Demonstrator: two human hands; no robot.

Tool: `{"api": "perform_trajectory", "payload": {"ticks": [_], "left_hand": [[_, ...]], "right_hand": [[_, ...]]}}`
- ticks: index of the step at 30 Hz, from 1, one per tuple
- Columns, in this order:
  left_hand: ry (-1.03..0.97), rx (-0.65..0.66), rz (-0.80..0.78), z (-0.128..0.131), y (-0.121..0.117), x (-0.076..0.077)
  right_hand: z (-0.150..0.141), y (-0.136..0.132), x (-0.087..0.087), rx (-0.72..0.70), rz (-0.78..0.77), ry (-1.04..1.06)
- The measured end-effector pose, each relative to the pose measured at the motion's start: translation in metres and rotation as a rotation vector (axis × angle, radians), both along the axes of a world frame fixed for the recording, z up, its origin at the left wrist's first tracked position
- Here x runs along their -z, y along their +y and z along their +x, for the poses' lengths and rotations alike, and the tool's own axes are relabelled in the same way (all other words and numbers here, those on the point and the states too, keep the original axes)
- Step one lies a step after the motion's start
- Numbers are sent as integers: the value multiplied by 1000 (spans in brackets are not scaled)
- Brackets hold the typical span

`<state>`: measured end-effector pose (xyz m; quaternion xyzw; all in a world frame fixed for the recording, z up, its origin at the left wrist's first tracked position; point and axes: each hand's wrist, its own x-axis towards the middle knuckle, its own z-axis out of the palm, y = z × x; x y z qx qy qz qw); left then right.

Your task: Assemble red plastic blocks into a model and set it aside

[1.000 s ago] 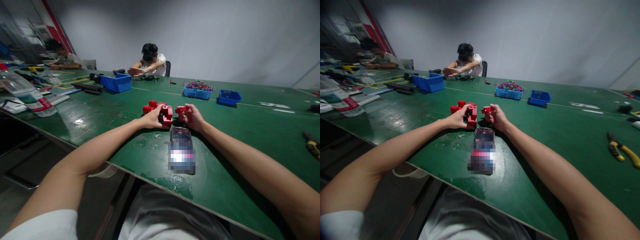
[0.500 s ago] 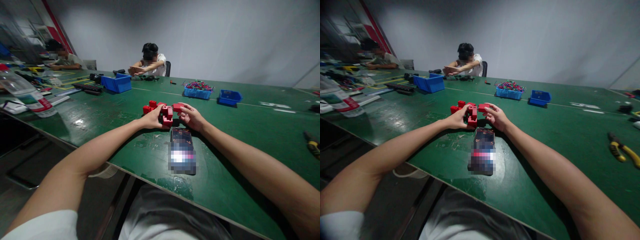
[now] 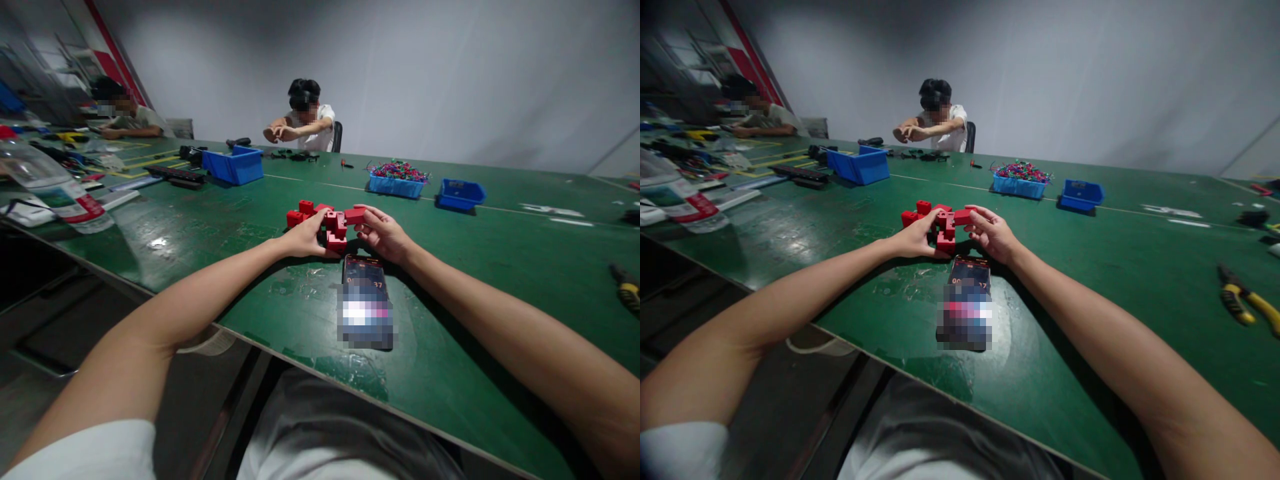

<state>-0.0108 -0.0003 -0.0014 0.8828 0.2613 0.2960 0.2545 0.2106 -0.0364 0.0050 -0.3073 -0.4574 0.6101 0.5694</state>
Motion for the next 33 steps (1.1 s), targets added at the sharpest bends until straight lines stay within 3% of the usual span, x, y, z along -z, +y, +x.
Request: {"api": "perform_trajectory", "payload": {"ticks": [14, 24, 33], "left_hand": [[-8, 12, 26, -1, 5, 4], [-9, -5, 41, -1, 6, 5], [-7, -5, 45, -1, 7, 5]], "right_hand": [[-16, 0, -9, 130, 112, 45], [-29, -12, -13, 187, 132, -52], [-32, -18, -18, 274, 252, -209]]}}
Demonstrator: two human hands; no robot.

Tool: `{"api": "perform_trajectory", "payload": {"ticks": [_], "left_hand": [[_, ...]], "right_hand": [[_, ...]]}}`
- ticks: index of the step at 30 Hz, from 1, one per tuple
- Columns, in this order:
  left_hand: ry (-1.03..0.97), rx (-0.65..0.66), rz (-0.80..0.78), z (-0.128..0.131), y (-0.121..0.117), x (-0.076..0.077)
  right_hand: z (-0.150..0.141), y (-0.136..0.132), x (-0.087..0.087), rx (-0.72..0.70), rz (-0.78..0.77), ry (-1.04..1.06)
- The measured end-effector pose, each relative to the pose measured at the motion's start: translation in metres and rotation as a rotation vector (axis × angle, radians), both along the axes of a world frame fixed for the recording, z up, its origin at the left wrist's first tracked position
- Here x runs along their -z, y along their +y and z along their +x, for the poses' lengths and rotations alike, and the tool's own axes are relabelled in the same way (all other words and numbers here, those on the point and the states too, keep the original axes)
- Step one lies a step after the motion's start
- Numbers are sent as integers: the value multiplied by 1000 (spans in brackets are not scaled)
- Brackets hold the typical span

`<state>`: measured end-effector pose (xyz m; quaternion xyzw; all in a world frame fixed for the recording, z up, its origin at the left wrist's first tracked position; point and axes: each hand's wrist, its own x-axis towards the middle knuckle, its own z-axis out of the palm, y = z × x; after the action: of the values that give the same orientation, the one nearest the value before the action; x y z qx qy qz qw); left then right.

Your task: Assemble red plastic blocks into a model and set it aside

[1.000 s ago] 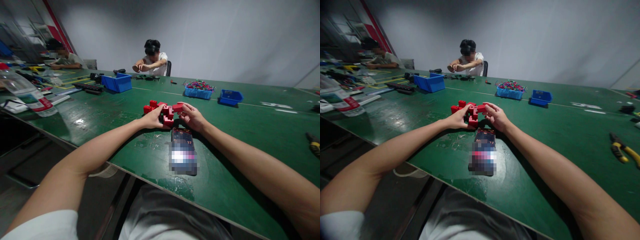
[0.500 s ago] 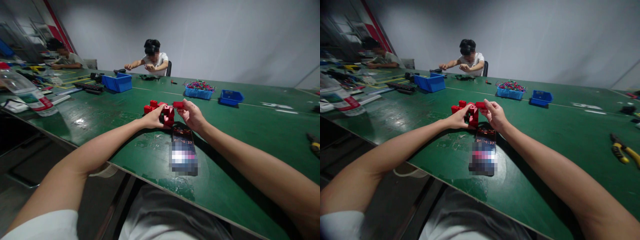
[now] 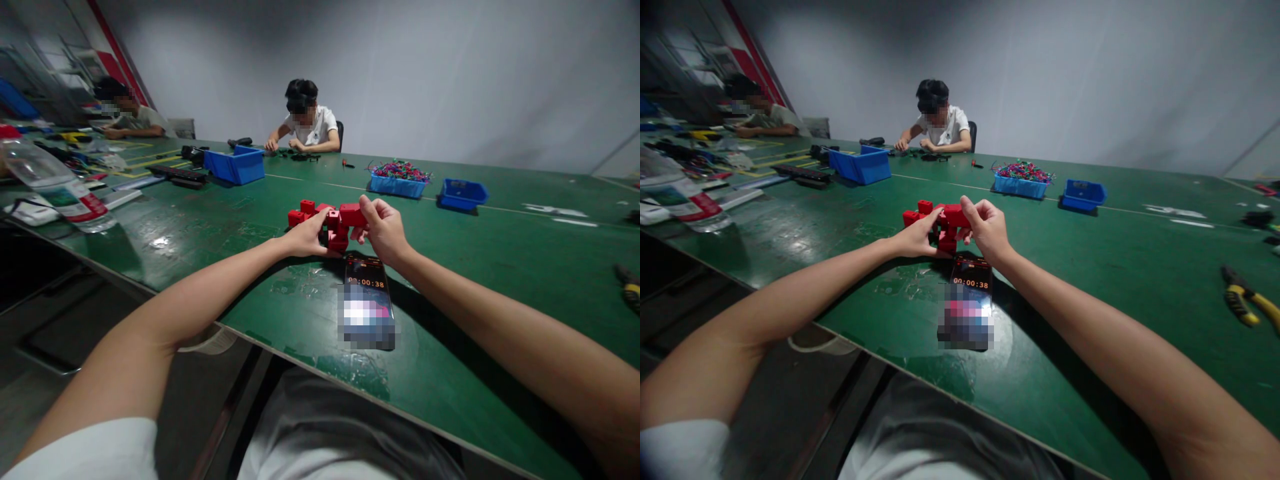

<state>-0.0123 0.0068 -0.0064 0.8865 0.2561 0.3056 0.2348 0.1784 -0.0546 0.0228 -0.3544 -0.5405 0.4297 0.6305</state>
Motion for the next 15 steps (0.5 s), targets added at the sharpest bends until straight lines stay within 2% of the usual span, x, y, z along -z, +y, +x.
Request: {"api": "perform_trajectory", "payload": {"ticks": [9, 15], "left_hand": [[34, -50, 32, -1, 1, 2], [96, -84, 60, -1, 1, 2]], "right_hand": [[1, -5, 2, 155, 151, -204], [3, -3, 2, 276, 320, -378]]}}
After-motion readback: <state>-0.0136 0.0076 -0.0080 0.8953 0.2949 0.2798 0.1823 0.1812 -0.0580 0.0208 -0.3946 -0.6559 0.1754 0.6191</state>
